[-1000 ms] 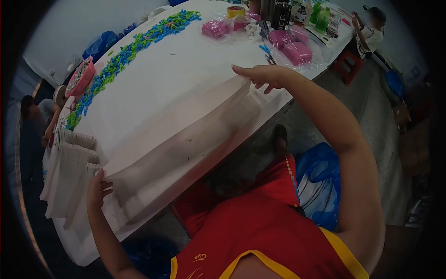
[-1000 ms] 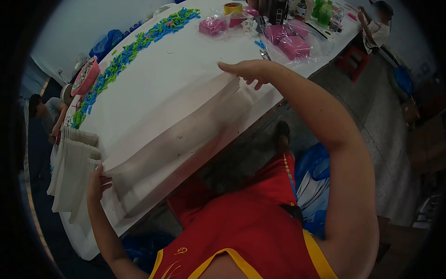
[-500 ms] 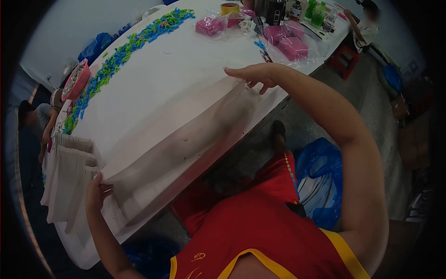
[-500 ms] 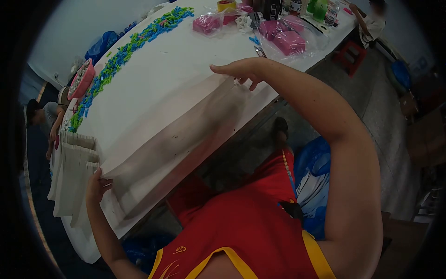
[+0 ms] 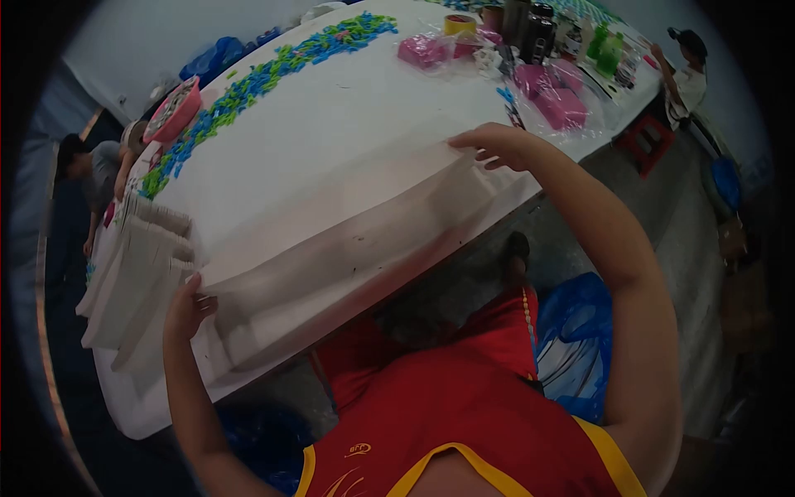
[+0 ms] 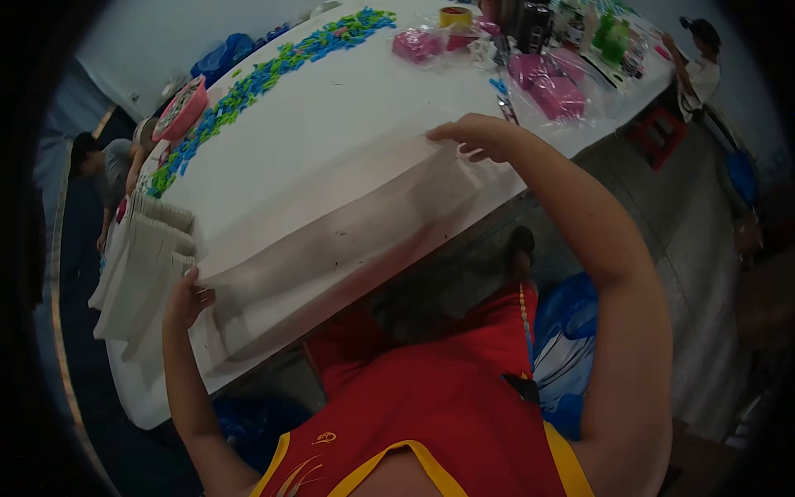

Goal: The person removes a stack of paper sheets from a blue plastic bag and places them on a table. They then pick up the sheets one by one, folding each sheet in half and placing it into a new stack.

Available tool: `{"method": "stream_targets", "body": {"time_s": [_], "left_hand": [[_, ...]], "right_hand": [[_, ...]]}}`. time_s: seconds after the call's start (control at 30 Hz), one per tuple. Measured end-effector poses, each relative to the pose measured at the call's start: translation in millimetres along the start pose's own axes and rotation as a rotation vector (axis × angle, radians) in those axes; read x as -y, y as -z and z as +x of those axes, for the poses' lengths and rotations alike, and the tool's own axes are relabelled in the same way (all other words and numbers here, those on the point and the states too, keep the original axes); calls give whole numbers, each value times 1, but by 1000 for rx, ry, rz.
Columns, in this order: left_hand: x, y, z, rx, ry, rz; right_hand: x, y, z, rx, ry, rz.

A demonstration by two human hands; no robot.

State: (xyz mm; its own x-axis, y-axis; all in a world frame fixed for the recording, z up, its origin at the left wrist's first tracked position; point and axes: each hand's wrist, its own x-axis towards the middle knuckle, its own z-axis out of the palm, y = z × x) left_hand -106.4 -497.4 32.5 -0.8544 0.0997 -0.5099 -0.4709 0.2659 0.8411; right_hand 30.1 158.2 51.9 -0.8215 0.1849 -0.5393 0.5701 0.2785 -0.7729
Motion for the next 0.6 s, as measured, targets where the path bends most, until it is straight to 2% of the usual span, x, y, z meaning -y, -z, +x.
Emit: {"method": "stream_targets", "body": {"time_s": [0.07, 0.1, 0.17, 0.23, 0.3, 0.5, 0.6], "left_hand": [[0, 0, 2, 56, 33, -37], [0, -1, 1, 23, 31, -65], [-2, -7, -3, 62, 0, -58], [-1, -12, -5, 30, -11, -88], [7, 0, 6, 85, -2, -54], [6, -22, -12, -39, -85, -114], [3, -29, -16, -17, -76, -137]], "right_hand": [[-4, 1, -1, 2, 3, 90], [-5, 2, -2, 17, 4, 121], [-11, 9, -1, 161, 46, 252], [-14, 7, 2, 133, 23, 288], [-11, -1, -6, 56, 48, 306], [-15, 6, 7, 96, 37, 318], [-20, 16, 17, 146, 9, 335]]}}
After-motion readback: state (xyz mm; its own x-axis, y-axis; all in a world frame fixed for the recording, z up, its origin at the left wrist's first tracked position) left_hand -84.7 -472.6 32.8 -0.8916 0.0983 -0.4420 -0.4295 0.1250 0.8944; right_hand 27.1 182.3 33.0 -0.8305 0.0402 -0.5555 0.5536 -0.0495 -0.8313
